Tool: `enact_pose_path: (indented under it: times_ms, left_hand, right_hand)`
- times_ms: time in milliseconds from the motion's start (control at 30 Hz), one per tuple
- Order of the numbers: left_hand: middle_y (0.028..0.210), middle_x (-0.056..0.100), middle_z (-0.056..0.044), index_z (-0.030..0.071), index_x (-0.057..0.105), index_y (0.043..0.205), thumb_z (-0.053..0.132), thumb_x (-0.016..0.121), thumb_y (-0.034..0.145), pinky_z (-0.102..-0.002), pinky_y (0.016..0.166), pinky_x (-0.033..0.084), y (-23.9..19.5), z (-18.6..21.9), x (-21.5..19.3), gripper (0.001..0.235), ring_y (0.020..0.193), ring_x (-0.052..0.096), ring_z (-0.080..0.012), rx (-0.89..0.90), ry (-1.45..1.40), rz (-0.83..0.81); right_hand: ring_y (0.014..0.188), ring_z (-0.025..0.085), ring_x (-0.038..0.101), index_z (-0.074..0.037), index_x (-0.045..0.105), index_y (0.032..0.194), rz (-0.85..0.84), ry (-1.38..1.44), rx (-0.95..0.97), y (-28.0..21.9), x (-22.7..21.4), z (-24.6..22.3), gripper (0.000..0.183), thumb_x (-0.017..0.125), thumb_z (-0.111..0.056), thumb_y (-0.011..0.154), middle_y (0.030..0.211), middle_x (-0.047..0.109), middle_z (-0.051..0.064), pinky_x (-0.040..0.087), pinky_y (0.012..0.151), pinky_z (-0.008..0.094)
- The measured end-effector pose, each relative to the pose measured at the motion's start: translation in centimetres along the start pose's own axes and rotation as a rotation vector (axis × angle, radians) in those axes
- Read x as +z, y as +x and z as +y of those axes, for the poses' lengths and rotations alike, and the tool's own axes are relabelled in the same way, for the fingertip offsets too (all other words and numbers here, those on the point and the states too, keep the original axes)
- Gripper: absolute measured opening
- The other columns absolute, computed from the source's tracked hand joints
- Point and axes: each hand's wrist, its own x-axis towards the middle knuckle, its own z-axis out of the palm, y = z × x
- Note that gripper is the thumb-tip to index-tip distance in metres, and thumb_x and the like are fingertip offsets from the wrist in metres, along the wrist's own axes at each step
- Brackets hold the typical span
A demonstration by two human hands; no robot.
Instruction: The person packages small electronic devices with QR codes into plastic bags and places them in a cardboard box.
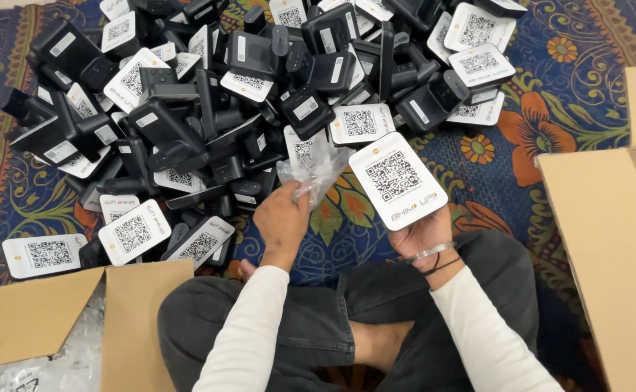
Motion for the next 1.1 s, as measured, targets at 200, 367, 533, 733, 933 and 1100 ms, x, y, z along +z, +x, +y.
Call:
enact_pose_path:
  times_ms: [200, 367, 533, 733, 933, 1100]
  left_hand:
    - [0.087, 0.07, -0.011, 0.013, 0.073, 0.084, 0.035, 0.068, 0.092, -0.044, 0.067, 0.053, 0.2, 1.8, 0.6, 0.024, 0.081, 0.068, -0.034, 0.179, 0.043, 0.06]
    - [0.09, 0.073, -0.01, 0.01, 0.078, 0.115, 0.027, 0.068, 0.095, -0.044, 0.072, 0.054, 0.7, 2.2, 0.0, 0.029, 0.081, 0.07, -0.0325, 0.042, -0.125, -0.131]
    - [0.096, 0.076, -0.011, 0.011, 0.078, 0.093, 0.027, 0.074, 0.091, -0.04, 0.072, 0.056, 0.4, 0.7, 0.9, 0.017, 0.081, 0.072, -0.03, -0.043, -0.202, -0.02]
    - [0.095, 0.076, -0.013, 0.006, 0.073, 0.119, 0.02, 0.073, 0.082, -0.031, 0.064, 0.055, 1.3, 2.1, -0.3, 0.04, 0.07, 0.071, -0.0199, -0.069, -0.512, -0.139]
    - [0.072, 0.075, -0.01, 0.012, 0.082, 0.102, 0.026, 0.068, 0.094, -0.029, 0.059, 0.048, 1.6, 1.4, 0.3, 0.022, 0.059, 0.066, -0.0144, -0.312, -0.459, -0.231]
    - [0.08, 0.077, 0.001, 0.005, 0.082, 0.102, 0.032, 0.068, 0.104, -0.027, 0.067, 0.051, 1.8, -3.5, 3.9, 0.031, 0.071, 0.063, -0.0065, -0.331, -0.945, -0.222]
  right_hand:
    - [0.105, 0.027, 0.072, -0.01, 0.058, 0.135, 0.154, 0.078, -0.016, -2.7, 4.9, 3.2, 0.06, 0.04, -0.052, 0.097, 0.127, 0.067, 0.01, 0.066, 0.074, 0.041]
    - [0.087, 0.025, 0.074, -0.005, 0.064, 0.126, 0.126, -0.144, -0.055, -1.6, -0.1, 3.9, 0.057, 0.042, -0.052, 0.102, 0.108, 0.074, 0.011, 0.061, 0.061, 0.036]
    - [0.07, 0.019, 0.073, -0.006, 0.068, 0.115, 0.314, -0.352, -0.014, -1.6, -1.4, 5.1, 0.057, 0.041, -0.054, 0.101, 0.091, 0.076, 0.009, 0.055, 0.049, 0.031]
    - [0.073, 0.021, 0.074, -0.008, 0.068, 0.116, 0.193, -0.135, -0.115, -1.4, -0.1, 7.3, 0.053, 0.044, -0.053, 0.1, 0.094, 0.077, 0.009, 0.056, 0.052, 0.032]
    - [0.094, 0.024, 0.075, -0.006, 0.066, 0.12, 0.21, -0.046, -0.102, 0.4, -1.6, 7.6, 0.054, 0.047, -0.05, 0.096, 0.109, 0.075, 0.009, 0.063, 0.077, 0.04]
    - [0.084, 0.023, 0.076, -0.006, 0.067, 0.118, 0.208, -0.232, 0.142, 0.9, -1.8, 8.0, 0.056, 0.044, -0.051, 0.096, 0.101, 0.077, 0.01, 0.062, 0.065, 0.036]
